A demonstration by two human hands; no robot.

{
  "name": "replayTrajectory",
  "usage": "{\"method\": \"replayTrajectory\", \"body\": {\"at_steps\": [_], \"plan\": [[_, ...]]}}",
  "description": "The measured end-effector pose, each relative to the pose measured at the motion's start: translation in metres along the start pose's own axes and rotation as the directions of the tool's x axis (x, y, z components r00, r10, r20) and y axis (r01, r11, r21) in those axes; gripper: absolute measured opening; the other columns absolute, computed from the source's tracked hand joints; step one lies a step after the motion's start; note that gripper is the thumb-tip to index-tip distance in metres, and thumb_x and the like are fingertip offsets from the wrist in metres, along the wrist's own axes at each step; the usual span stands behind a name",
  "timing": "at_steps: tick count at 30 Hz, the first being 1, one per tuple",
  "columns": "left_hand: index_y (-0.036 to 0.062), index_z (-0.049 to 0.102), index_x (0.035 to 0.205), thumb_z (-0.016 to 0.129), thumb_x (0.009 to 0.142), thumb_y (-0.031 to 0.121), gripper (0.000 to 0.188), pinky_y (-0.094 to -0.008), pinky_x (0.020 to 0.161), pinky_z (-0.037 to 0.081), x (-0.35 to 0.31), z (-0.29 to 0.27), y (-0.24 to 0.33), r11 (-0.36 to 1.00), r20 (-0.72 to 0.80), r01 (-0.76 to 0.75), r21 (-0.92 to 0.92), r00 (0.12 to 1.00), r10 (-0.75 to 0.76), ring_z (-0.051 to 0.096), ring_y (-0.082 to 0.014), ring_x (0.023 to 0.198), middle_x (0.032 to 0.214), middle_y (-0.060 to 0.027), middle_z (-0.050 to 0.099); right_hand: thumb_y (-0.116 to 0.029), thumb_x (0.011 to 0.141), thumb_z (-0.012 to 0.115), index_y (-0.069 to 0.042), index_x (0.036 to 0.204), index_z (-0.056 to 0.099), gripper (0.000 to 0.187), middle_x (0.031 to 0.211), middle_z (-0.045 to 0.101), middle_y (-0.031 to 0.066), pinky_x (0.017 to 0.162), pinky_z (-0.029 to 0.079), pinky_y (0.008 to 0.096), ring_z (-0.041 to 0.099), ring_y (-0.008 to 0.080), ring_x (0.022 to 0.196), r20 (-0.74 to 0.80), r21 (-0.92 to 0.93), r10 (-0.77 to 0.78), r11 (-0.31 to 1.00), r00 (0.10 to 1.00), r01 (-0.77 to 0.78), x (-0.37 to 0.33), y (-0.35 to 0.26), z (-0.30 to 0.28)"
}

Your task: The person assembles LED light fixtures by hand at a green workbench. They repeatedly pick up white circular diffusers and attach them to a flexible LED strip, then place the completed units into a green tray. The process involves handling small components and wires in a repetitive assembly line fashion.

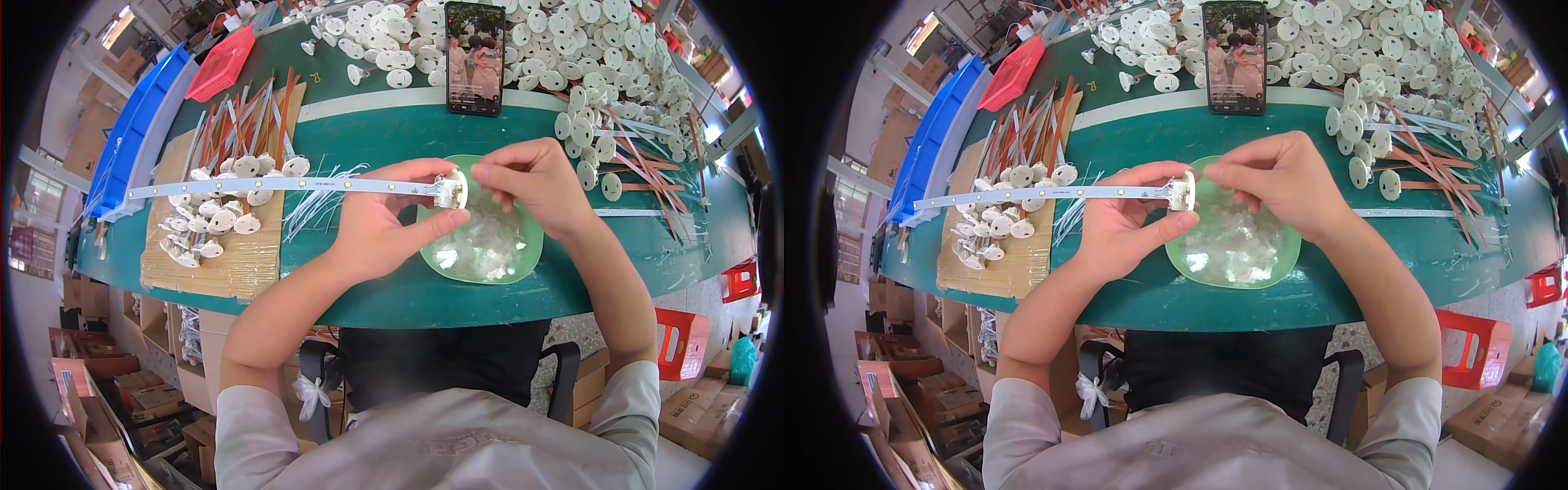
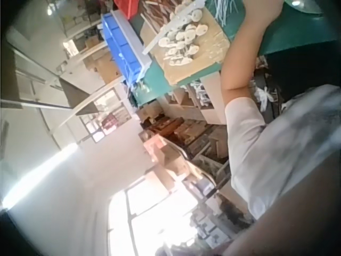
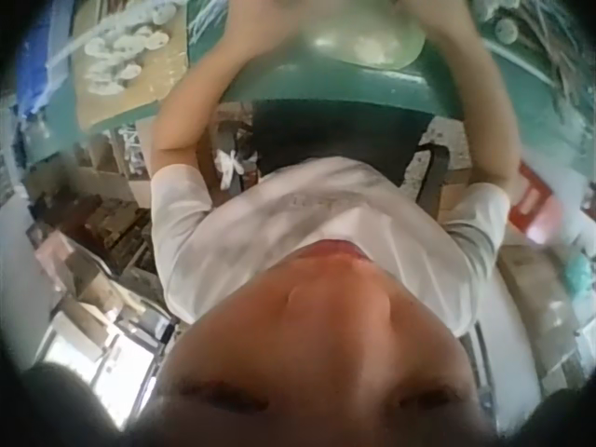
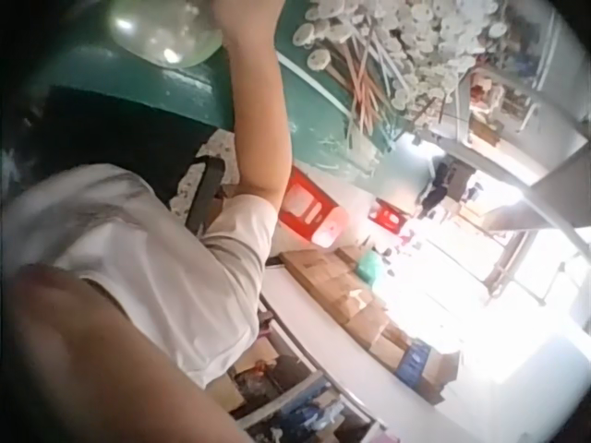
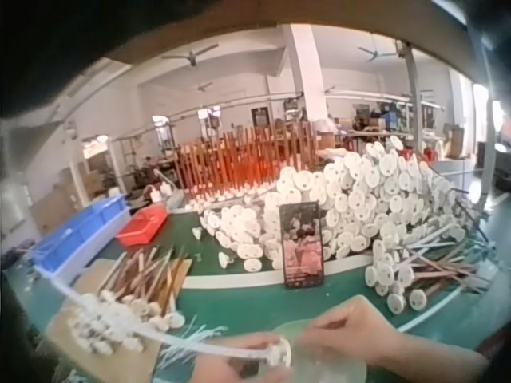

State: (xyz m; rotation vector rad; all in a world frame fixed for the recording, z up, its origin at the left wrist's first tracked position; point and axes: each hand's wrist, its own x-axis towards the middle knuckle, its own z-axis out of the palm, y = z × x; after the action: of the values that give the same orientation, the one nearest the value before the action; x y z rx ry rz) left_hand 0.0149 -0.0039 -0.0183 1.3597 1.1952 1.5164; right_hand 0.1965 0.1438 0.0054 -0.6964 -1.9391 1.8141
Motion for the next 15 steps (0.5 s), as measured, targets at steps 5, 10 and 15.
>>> {"method": "replayTrajectory", "body": {"at_steps": [5, 10, 15], "plan": [[-0.0018, 0.066, 0.124, 0.084, 0.08, 0.004, 0.048, -0.033, 0.091, 0.054, -0.0005, -0.0005, -0.0031, 0.994, 0.056, -0.082, 0.066, 0.995, 0.078, 0.066, -0.0166, 0.105, 0.119, -0.0116, 0.069, -0.014, 0.091, 0.077, 0.004, 0.098, 0.077, 0.019, 0.08, 0.071, 0.0045, 0.06, 0.05, 0.022, 0.064, 0.008, 0.067, -0.089, 0.153, 0.016, 0.988, 0.996, -0.002, -0.001, 0.0005, 0.0043], [-0.0004, 0.069, 0.121, 0.086, 0.075, 0.003, 0.049, -0.034, 0.096, 0.052, 0.0019, -0.0047, 0.0002, 0.927, 0.231, -0.248, 0.281, 0.955, 0.186, 0.067, -0.0218, 0.109, 0.126, -0.0149, 0.069, -0.013, 0.094, 0.074, 0.002, 0.104, 0.076, 0.019, 0.083, 0.071, 0.0043, 0.062, 0.052, 0.0235, 0.063, 0.0082, 0.07, -0.098, 0.085, -0.061, 0.994, 0.993, 0.069, -0.0003, 0.0072, 0.0068], [0.0017, 0.07, 0.119, 0.088, 0.073, 0.008, 0.05, -0.0332, 0.087, 0.058, 0.0021, -0.0023, 0.0042, 0.885, 0.268, -0.303, 0.353, 0.939, 0.214, 0.071, -0.023, 0.104, 0.124, -0.0161, 0.07, -0.013, 0.1, 0.064, 0.003, 0.113, 0.07, 0.021, 0.093, 0.071, 0.0049, 0.07, 0.053, 0.0254, 0.062, 0.0089, 0.076, -0.027, 0.091, -0.12, 0.988, 0.992, 0.122, 0.0003, 0.0073, 0.009]]}}
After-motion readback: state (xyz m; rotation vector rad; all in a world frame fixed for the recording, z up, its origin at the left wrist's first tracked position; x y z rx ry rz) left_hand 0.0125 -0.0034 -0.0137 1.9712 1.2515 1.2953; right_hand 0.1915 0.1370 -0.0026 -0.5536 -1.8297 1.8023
